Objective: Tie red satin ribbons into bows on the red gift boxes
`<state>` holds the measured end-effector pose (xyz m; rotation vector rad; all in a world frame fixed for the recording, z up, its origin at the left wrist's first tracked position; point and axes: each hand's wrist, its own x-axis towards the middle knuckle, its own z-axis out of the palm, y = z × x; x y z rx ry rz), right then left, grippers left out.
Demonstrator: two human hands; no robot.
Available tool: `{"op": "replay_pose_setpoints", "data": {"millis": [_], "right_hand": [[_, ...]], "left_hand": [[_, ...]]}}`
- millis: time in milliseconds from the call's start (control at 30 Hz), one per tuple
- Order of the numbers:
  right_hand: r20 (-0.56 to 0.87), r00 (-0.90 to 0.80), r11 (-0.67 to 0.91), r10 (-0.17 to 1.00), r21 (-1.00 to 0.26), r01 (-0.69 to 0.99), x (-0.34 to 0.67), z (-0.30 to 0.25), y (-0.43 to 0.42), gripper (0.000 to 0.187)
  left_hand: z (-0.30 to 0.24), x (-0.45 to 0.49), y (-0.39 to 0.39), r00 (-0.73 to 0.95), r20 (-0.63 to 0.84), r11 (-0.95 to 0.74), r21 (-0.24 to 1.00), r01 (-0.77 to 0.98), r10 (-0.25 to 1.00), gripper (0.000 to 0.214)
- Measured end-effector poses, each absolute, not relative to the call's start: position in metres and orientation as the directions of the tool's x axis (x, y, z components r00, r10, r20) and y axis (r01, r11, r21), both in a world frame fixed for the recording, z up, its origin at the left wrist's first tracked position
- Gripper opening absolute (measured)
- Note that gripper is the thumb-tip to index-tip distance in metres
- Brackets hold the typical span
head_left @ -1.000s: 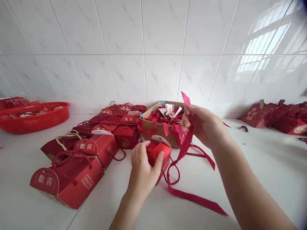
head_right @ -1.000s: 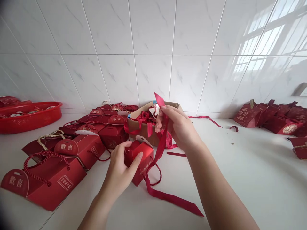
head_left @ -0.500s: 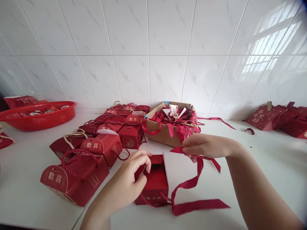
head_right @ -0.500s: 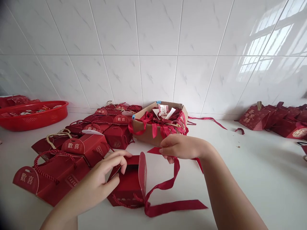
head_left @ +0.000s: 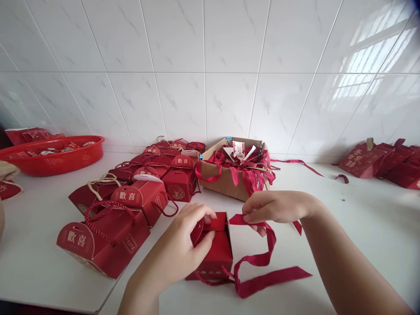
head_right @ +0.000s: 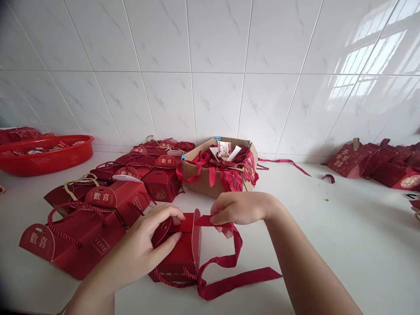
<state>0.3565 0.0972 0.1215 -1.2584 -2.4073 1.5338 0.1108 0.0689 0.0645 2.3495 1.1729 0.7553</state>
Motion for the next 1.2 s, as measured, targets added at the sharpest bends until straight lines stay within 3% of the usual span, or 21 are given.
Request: {"op": "replay_pose_setpoints", "data": {"millis": [300,533,667,767,833,1000,1200], "right_hand": [[-0.337,-0.727,0.228,0.598,-0.798,0.558,0.345,0.119,0.096,0.028],[-0.350,-0.715,0.305,0.605,-0.727,0.615,0.340,0.118,0.095,0.027],[-0.261,-0.657,0.438,0.707,-0.567,0.697,0.342,0.118,0.091,0.021],[-0.125,-0.545,0.401,0.829,-0.546,0.735,0.344,0.118,0.090,0.022],[-0.007,-0.539,0.414,0.842,-0.631,0.656,0.342,0.118,0.090,0.024],[0.209,-0.694,0.518,0.689,-0.812,0.270,0.324,0.117,0.087,0.024],[0.282,-0.624,0.430,0.729,-0.898,0.096,0.317,0.119,0.082,0.017]], "left_hand": [[0.065,0.119,0.070,0.479,0.336,-0.576,0.603,0.552,0.811,0.016],[0.065,0.126,0.071,0.477,0.365,-0.591,0.618,0.518,0.800,0.013],[0.066,0.126,0.071,0.447,0.409,-0.603,0.607,0.518,0.796,0.015],[0.069,0.127,0.072,0.391,0.477,-0.617,0.615,0.491,0.787,0.015],[0.071,0.128,0.070,0.327,0.539,-0.630,0.640,0.440,0.776,0.013],[0.078,0.129,0.058,0.094,0.623,-0.612,0.708,0.352,0.776,0.008],[0.086,0.119,0.050,0.014,0.506,-0.479,0.807,0.345,0.863,0.010]]}}
